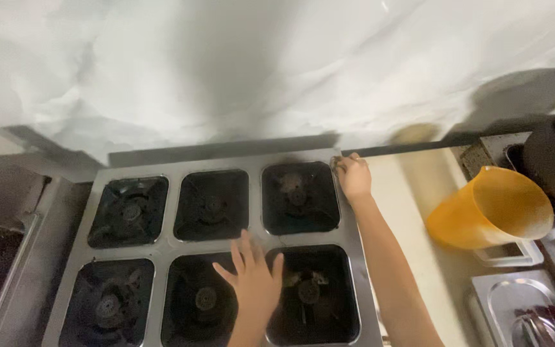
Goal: The person wipes a white countertop with a cloth, moving a metal container and pitcher aside, then wipes the dark wooden work surface in front of the stove. They then wipe the stainless steel gas stovetop surface and around the burners, moving along the stove to clean each section.
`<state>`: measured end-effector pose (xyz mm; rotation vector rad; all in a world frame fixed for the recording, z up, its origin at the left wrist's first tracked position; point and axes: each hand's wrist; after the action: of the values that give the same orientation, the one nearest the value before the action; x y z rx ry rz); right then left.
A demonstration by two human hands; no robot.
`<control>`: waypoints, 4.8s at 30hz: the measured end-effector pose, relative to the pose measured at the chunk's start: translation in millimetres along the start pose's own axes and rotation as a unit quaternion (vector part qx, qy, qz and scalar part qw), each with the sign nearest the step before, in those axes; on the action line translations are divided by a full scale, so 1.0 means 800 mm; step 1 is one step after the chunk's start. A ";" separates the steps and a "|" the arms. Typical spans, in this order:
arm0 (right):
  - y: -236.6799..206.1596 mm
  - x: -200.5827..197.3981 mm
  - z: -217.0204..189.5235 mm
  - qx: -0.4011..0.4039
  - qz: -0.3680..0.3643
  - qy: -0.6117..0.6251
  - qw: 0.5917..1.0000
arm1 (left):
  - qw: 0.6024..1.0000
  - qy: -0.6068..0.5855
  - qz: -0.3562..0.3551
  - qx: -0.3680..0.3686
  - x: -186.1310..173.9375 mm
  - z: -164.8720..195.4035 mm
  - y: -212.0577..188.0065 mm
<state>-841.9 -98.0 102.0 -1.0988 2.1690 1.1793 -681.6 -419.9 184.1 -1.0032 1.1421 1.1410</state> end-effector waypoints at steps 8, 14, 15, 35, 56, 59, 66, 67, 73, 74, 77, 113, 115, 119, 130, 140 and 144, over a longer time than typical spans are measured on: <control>-0.147 -0.110 -0.043 -0.039 -0.083 0.009 0.996 | 0.995 -0.056 0.082 0.033 0.010 0.005 -0.013; -0.197 -0.156 -0.059 -0.055 -0.114 0.027 0.992 | 0.998 -0.039 0.039 0.033 0.032 -0.001 -0.019; -0.188 -0.150 -0.059 -0.055 -0.141 0.023 0.988 | 0.996 -0.042 0.060 0.046 0.035 -0.004 -0.016; -0.182 0.042 -0.200 -0.098 -0.248 -0.019 0.964 | 0.997 -0.061 -0.035 0.041 0.047 -0.021 0.002; -0.205 -0.015 -0.184 -0.026 -0.133 0.013 0.991 | 0.993 0.060 -0.062 0.083 0.046 -0.027 0.012; -0.203 0.007 -0.211 -0.048 -0.146 0.090 0.984 | 0.990 0.024 -0.104 0.095 0.057 -0.037 0.016; -0.198 0.019 -0.229 -0.103 -0.147 0.004 0.984 | 0.982 -0.086 0.011 0.171 0.053 -0.058 0.009; -0.199 0.025 -0.231 -0.127 -0.153 -0.027 0.980 | 0.981 -0.110 0.007 0.162 0.050 -0.063 0.007; -0.185 0.074 -0.259 -0.198 -0.160 -0.147 0.956 | 0.992 -0.075 0.012 0.103 0.027 -0.100 0.021; -0.179 0.080 -0.264 -0.183 -0.153 -0.164 0.957 | 0.993 -0.065 0.024 0.098 0.026 -0.109 0.026; -0.165 0.088 -0.272 -0.167 -0.116 -0.204 0.958 | 0.990 -0.056 0.035 0.122 0.023 -0.135 0.036; -0.119 0.082 -0.266 -0.151 -0.155 -0.131 0.967 | 0.991 -0.069 0.013 0.111 0.011 -0.131 0.053; -0.121 0.078 -0.268 -0.150 -0.158 -0.144 0.965 | 0.990 -0.089 0.012 0.109 0.009 -0.134 0.054; -0.105 0.102 -0.256 -0.140 -0.137 -0.150 0.969 | 0.990 -0.098 0.007 0.105 0.012 -0.138 0.054; 0.030 0.233 -0.223 -0.076 -0.088 -0.178 0.977 | 0.985 -0.128 -0.046 0.104 -0.020 -0.160 0.067; 0.047 0.295 -0.281 -0.165 -0.119 -0.036 0.978 | 0.996 -0.083 0.009 -0.022 -0.064 -0.287 0.084; 0.045 0.335 -0.316 -0.186 -0.131 0.038 0.973 | 0.998 -0.047 -0.046 -0.018 -0.071 -0.308 0.072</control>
<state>-1030.1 -415.4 74.7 -1.5560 1.8213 1.4726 -777.7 -660.3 201.3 -1.0096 0.9944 1.1259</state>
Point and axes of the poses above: each hand's wrist, its own y-axis towards the middle knuckle, its own x-axis out of the palm, z = x × y, and after that the axes turned 1 degree about y, right-handed
